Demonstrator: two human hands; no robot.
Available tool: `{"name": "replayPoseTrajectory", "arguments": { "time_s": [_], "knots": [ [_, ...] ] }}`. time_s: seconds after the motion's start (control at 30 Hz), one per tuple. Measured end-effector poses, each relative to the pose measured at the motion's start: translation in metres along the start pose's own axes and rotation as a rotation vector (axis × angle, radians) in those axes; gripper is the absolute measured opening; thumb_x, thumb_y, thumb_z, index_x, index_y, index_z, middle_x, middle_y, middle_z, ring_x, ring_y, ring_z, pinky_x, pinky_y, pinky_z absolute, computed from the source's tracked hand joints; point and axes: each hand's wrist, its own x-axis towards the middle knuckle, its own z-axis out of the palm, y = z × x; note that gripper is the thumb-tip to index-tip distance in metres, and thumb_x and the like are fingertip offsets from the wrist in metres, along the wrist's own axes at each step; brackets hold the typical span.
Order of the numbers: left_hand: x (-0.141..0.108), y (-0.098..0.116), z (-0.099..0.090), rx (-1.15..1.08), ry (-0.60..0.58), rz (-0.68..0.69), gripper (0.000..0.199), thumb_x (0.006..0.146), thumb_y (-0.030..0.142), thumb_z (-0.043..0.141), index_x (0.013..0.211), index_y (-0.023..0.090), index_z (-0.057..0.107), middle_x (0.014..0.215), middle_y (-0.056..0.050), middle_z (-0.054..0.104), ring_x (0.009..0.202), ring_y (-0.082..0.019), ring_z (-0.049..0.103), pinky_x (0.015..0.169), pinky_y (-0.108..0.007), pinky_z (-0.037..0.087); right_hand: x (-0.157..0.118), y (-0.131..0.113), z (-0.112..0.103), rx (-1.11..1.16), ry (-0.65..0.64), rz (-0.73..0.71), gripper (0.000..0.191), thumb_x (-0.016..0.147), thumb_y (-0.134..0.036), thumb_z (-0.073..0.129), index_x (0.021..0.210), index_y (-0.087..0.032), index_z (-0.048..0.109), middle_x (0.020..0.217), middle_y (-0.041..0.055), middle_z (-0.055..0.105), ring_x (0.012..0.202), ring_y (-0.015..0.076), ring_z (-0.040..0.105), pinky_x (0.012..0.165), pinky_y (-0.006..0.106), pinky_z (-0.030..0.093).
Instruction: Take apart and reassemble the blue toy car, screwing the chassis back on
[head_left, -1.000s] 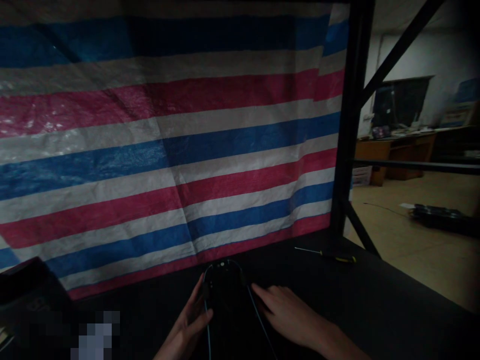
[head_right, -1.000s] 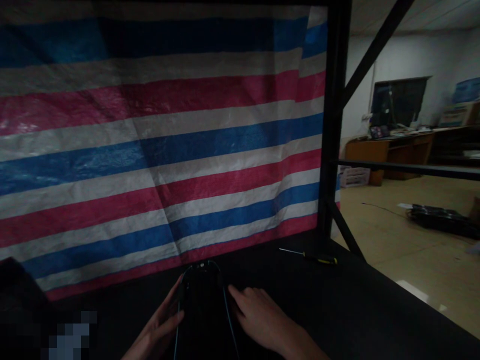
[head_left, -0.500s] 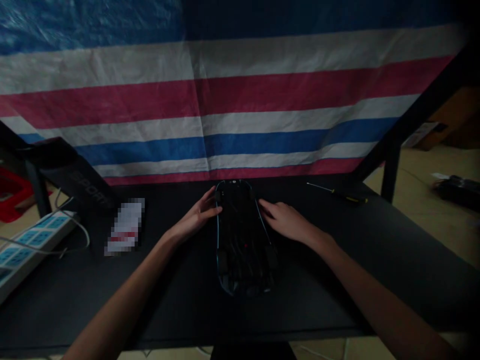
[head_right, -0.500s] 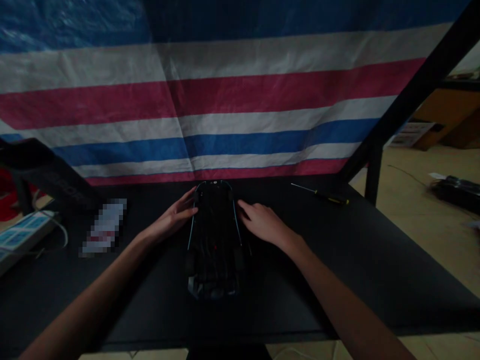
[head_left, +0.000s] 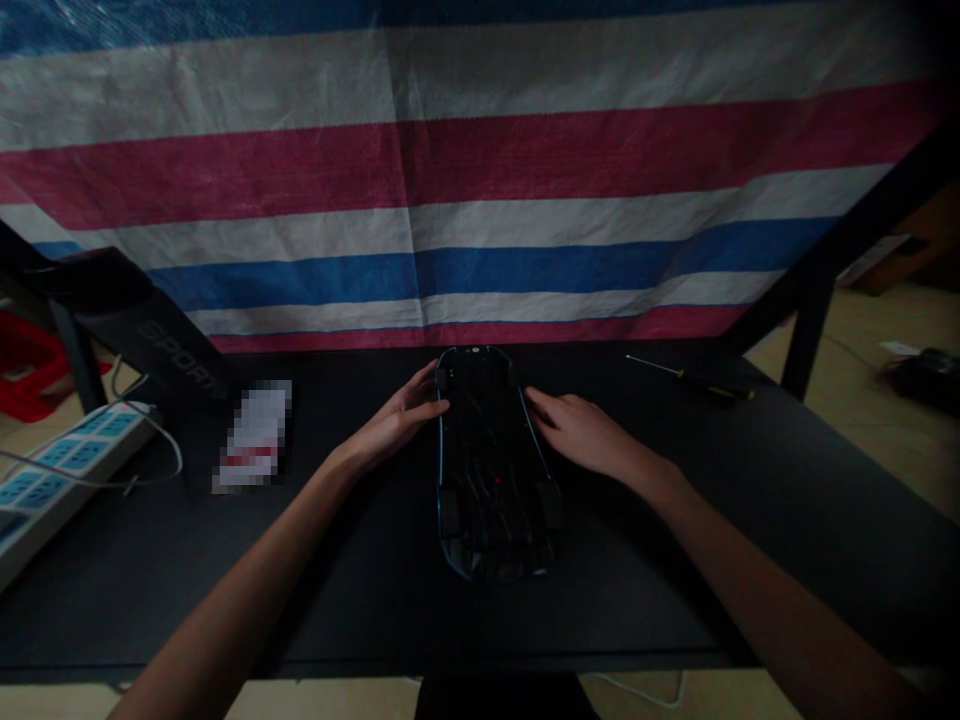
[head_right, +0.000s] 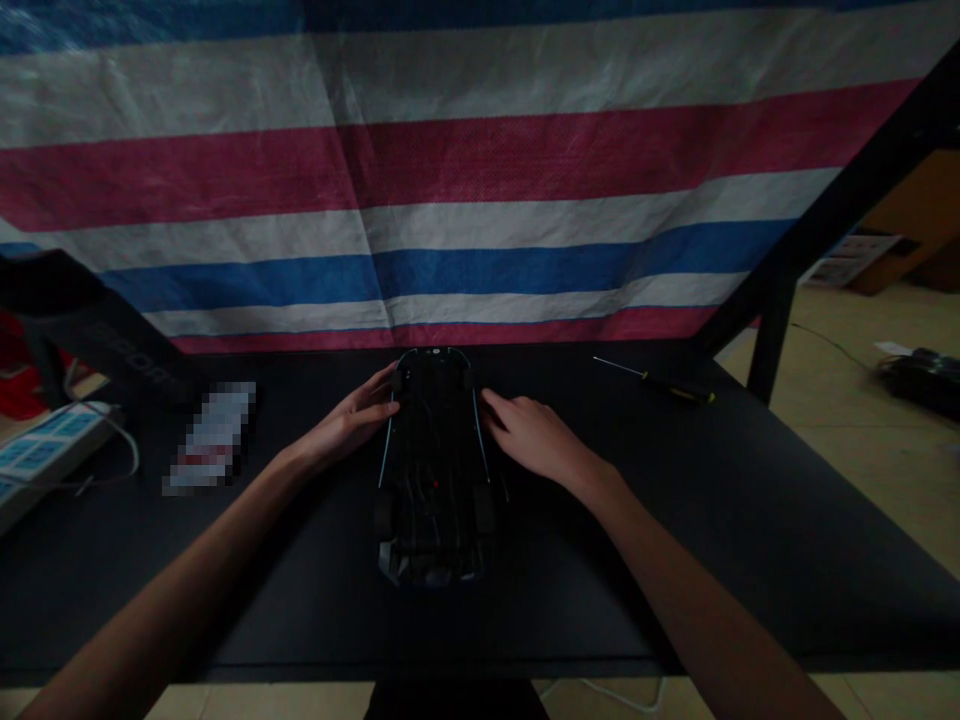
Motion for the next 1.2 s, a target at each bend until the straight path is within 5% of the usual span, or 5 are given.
{"name": "replayPoseTrajectory", "arguments": {
  "time_s": [0.5,1.2],
  "knots": [
    [0.0031,-0.0041,-0.006,0.064,-0.033,0.003,0.085,0.09,0.029,0.072,0.164,0.028,0.03,0.17,-0.011,0.035,0.157,-0.037,0.029,0.129,-0.057,0.022,-0.0001,0.0022,0.0014,-0.024,0.025,-0.03,0.03,0.105,-0.026,0.04,0.126,-0.02,0.06,0.098,0.0111,0.075,0.084,0.0228,0.073,0.071,0.032,0.047],
    [0.0022,-0.0029,-0.0005,0.032,-0.018,-0.011,0.086,0.087,0.026,0.073,0.163,0.027,0.032,0.17,-0.012,0.033,0.157,-0.038,0.029,0.128,-0.059,0.022,-0.0064,-0.0011,-0.0052,-0.025,0.013,0.041,0.015,0.103,-0.03,0.045,0.111,-0.024,0.056,0.086,0.0031,0.069,0.07,0.0175,0.064,0.058,0.027,0.033]
  ]
}}
